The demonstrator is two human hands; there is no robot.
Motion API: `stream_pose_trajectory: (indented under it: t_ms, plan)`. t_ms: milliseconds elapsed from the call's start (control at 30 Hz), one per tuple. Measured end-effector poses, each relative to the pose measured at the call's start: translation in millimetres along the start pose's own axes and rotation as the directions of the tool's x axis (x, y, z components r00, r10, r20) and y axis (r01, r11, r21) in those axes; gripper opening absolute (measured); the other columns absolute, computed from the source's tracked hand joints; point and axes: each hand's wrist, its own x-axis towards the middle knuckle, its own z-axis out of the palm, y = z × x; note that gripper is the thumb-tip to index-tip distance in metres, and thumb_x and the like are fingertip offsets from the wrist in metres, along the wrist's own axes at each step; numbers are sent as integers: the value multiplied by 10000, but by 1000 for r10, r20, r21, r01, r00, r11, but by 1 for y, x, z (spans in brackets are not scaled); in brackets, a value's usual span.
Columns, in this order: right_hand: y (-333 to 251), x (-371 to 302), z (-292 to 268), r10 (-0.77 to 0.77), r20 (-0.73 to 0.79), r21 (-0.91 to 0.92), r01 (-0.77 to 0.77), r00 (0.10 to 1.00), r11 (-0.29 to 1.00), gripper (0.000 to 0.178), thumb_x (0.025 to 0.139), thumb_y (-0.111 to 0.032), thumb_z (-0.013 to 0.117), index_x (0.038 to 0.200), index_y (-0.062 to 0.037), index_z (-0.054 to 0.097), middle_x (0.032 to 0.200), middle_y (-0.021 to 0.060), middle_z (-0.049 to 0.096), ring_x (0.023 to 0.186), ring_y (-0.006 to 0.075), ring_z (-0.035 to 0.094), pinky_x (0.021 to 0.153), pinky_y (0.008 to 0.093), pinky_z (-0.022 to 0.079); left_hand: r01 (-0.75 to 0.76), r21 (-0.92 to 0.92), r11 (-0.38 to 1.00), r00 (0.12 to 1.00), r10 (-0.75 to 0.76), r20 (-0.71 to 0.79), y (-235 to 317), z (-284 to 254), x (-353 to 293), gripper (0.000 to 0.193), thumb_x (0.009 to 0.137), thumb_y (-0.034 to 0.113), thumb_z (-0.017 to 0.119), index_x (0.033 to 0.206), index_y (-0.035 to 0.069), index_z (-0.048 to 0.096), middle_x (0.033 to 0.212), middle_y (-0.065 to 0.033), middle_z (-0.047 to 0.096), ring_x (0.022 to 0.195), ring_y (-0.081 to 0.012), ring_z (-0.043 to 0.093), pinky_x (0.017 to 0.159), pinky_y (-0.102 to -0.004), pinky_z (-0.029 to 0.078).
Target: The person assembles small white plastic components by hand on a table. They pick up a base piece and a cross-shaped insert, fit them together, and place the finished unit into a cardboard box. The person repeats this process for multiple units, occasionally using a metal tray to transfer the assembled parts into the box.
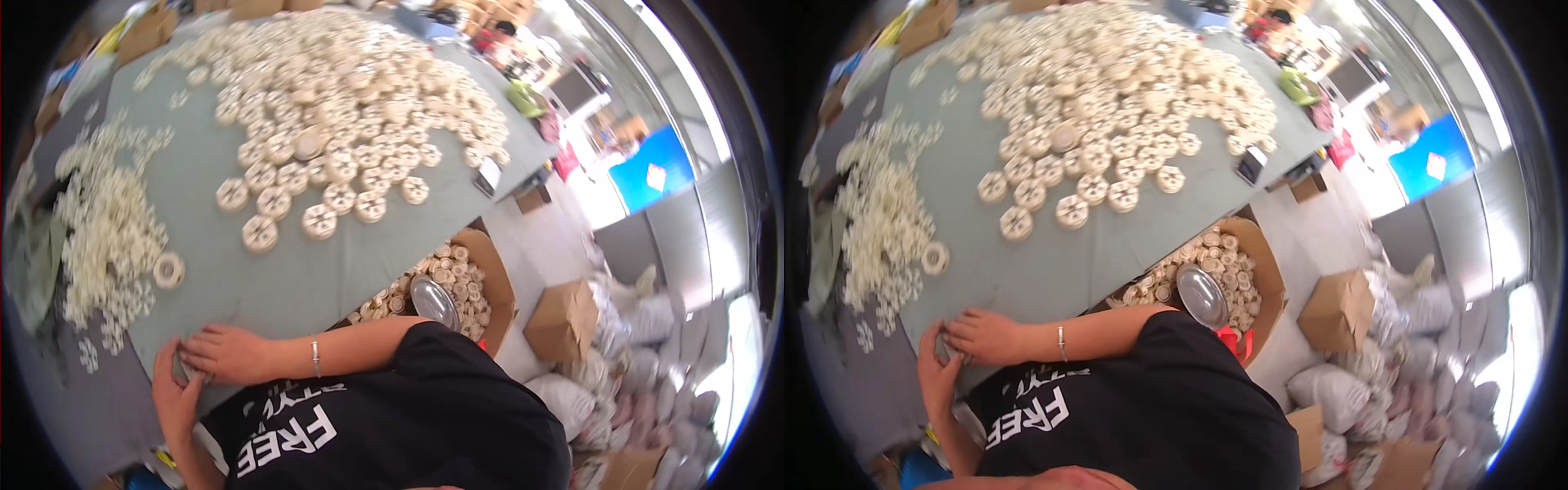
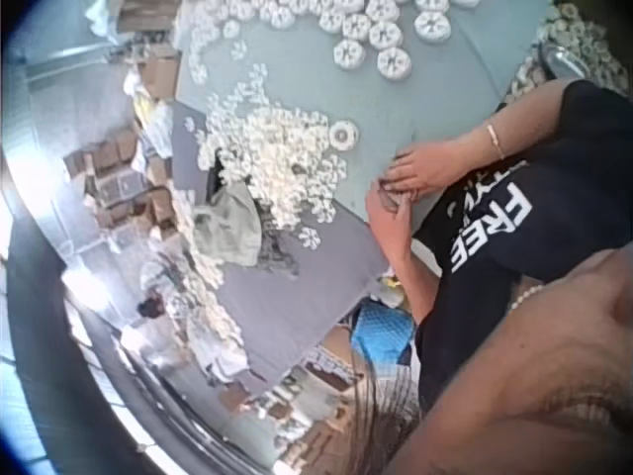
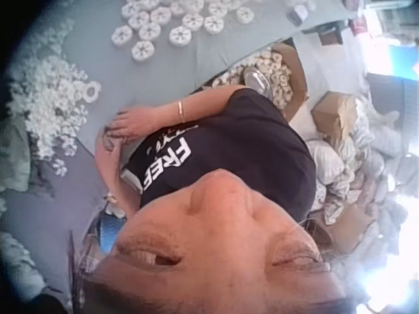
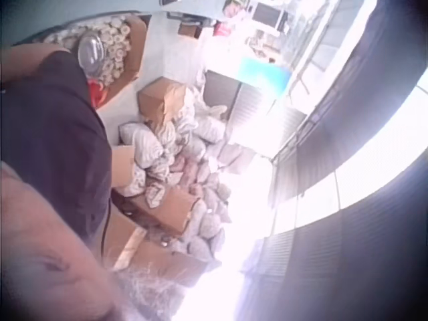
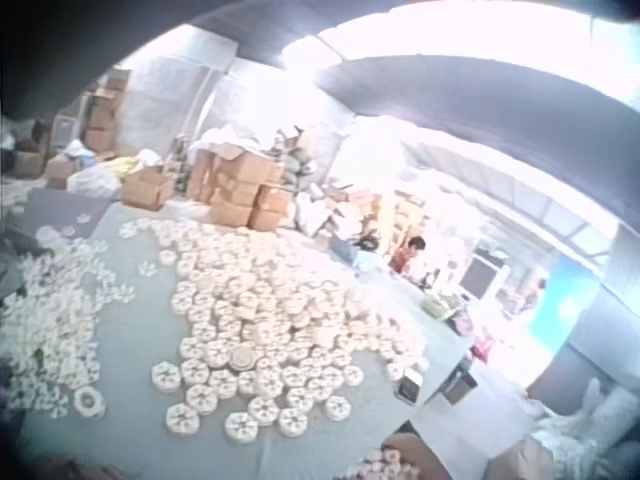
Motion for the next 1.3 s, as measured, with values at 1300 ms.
stream_pose_trajectory:
  t_ms: [1300]
  plan:
    - [115,95,-53,785,273,771,-614,556,167,496,991,-450,649,830,17,693,813,216,696,818,388,705,744,480,576,-359,340,869,900,419,-123,10,48,31,695,740,141,838,1391,62,609,1357,-168,606,1227,-390,604,1028,-445,497]
